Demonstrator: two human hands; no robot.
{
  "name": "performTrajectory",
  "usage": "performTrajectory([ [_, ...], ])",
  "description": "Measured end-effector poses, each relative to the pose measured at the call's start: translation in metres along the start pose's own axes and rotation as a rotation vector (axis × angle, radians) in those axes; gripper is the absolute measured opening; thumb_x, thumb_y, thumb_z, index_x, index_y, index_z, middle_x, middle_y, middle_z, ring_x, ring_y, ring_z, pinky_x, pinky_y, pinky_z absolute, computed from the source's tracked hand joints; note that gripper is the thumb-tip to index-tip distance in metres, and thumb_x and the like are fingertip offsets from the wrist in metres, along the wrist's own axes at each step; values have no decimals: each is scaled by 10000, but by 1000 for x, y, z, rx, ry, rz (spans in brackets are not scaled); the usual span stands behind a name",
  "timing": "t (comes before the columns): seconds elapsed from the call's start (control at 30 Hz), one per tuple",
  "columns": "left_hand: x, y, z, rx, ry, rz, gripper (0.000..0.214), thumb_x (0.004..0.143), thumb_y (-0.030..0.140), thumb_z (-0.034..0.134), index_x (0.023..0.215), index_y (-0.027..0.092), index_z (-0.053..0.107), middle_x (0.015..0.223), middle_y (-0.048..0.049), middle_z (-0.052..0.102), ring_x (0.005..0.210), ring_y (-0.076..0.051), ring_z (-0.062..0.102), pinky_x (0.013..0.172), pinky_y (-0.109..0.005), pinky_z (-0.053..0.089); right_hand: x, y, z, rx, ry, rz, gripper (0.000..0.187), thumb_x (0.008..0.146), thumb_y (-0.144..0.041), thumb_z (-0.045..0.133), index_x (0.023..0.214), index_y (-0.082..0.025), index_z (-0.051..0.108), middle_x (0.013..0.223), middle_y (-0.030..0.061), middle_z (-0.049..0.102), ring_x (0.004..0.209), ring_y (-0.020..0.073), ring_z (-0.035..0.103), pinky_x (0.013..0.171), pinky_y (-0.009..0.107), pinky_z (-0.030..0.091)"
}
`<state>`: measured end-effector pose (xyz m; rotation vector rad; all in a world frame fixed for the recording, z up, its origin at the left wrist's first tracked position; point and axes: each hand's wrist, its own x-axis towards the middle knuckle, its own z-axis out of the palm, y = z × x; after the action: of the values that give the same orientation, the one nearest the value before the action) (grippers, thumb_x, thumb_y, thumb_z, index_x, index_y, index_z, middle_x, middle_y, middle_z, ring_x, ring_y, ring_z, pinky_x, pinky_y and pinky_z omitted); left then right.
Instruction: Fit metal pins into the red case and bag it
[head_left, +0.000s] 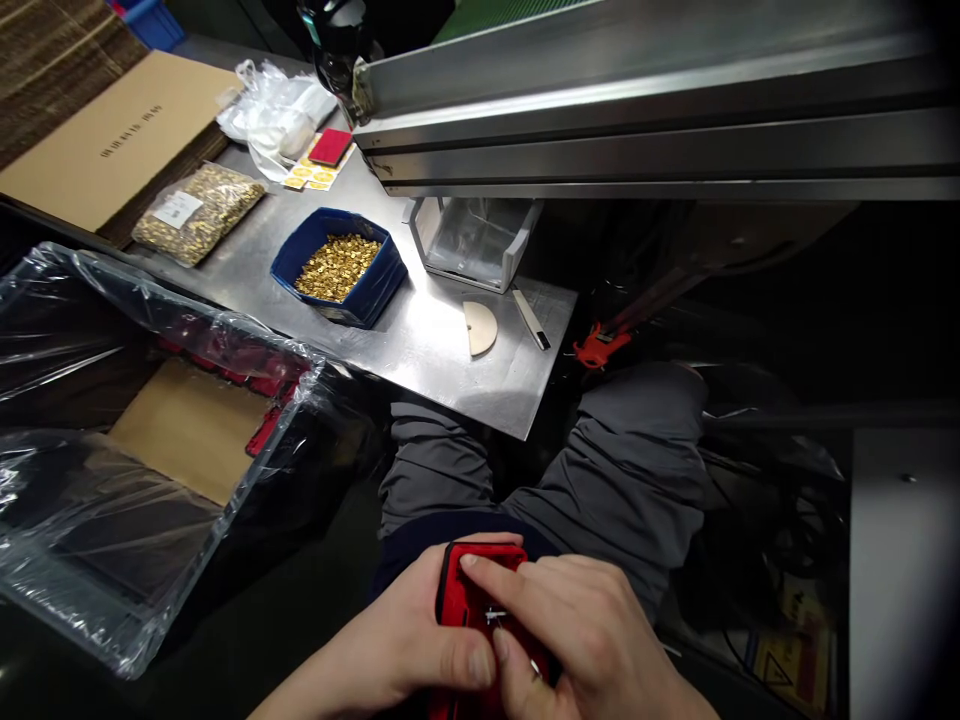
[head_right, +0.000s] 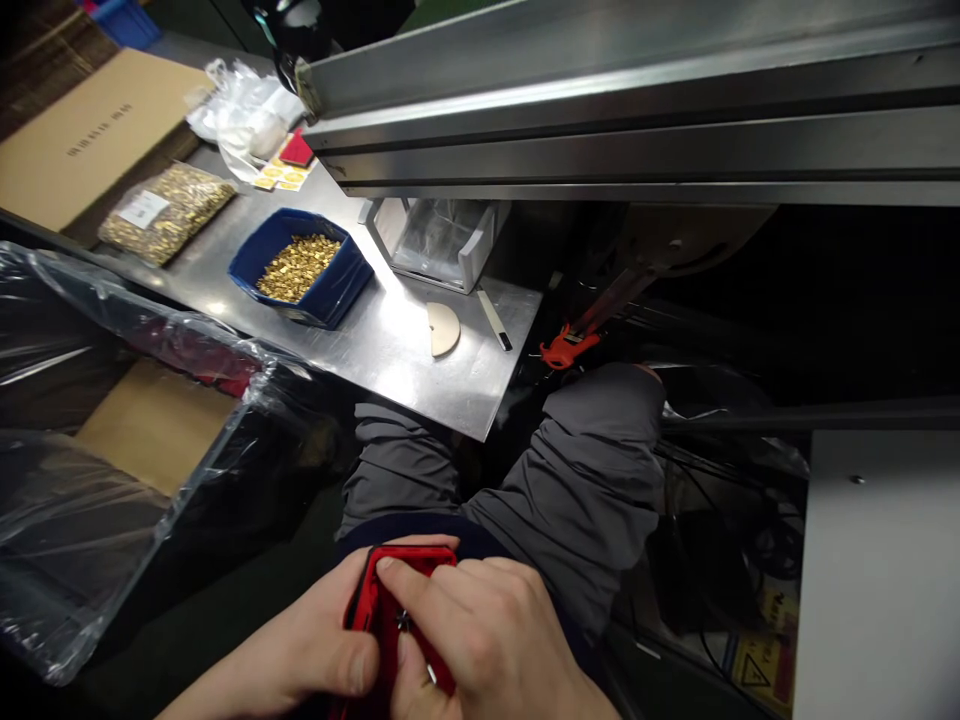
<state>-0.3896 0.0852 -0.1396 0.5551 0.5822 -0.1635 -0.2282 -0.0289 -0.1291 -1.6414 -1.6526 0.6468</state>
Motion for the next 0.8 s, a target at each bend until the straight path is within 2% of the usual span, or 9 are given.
performTrajectory([
  [0.1, -1, 3, 4, 37, 10, 4, 930, 622, 516, 930, 1411, 256, 512, 1028, -37, 631, 1075, -285, 615, 1041, -471, 429, 0, 1, 0, -16, 25, -6, 401, 829, -152, 543, 1222, -174, 621, 756, 2, 741, 575, 162, 674, 503, 313, 436],
  [0.2, -1, 7, 8, 77, 23, 23, 830, 619, 438, 943, 1328, 240, 558, 1043, -39, 638, 1009, -254, 618, 976, -418, 464, -1, 1, -1, 0, 28, -7, 395, 826, -150, 543, 1209, -164, 637, 747, 11, 740, 574, 168, 677, 499, 309, 446],
  [0.3, 0, 9, 10, 61, 2, 31, 798, 590, 503, 946, 1237, 213, 579, 1084, -54, 651, 1009, -269, 635, 951, -403, 465, -1, -1, -4, 67, 9, 28, 303, 812, -137, 566, 1084, -187, 690, 734, 9, 736, 587, 169, 683, 537, 298, 492],
  [0.4, 1, 8, 8, 76, -31, 24, 764, 615, 541, 925, 1214, 214, 581, 1098, -50, 663, 1076, -304, 640, 990, -426, 454, -2, -3, -5, 100, 85, 54, 249, 794, -123, 591, 1000, -218, 694, 757, -9, 754, 611, 161, 700, 586, 286, 527],
  [0.5, 0, 4, 2, 59, -35, 25, 820, 640, 499, 924, 1309, 228, 535, 1216, -78, 655, 1188, -348, 611, 1065, -496, 422, -4, -2, -3, 95, 129, 36, 389, 776, -112, 589, 1144, -213, 662, 798, -9, 768, 620, 154, 703, 581, 282, 525],
  [0.63, 1, 0, -1, 44, -4, 24, 952, 624, 489, 933, 1403, 207, 465, 1325, -138, 623, 1251, -381, 579, 1101, -546, 393, -4, 1, 1, 45, 71, -1, 491, 785, -127, 568, 1271, -176, 620, 775, 13, 753, 590, 165, 681, 522, 299, 470],
  [0.8, 2, 3, 1, 28, -14, 36, 871, 654, 504, 916, 1357, 201, 501, 1256, -123, 667, 1229, -370, 601, 1080, -518, 410, -3, 2, -1, 28, 24, 29, 315, 802, -140, 574, 1089, -192, 693, 747, 10, 738, 593, 174, 680, 537, 309, 466],
])
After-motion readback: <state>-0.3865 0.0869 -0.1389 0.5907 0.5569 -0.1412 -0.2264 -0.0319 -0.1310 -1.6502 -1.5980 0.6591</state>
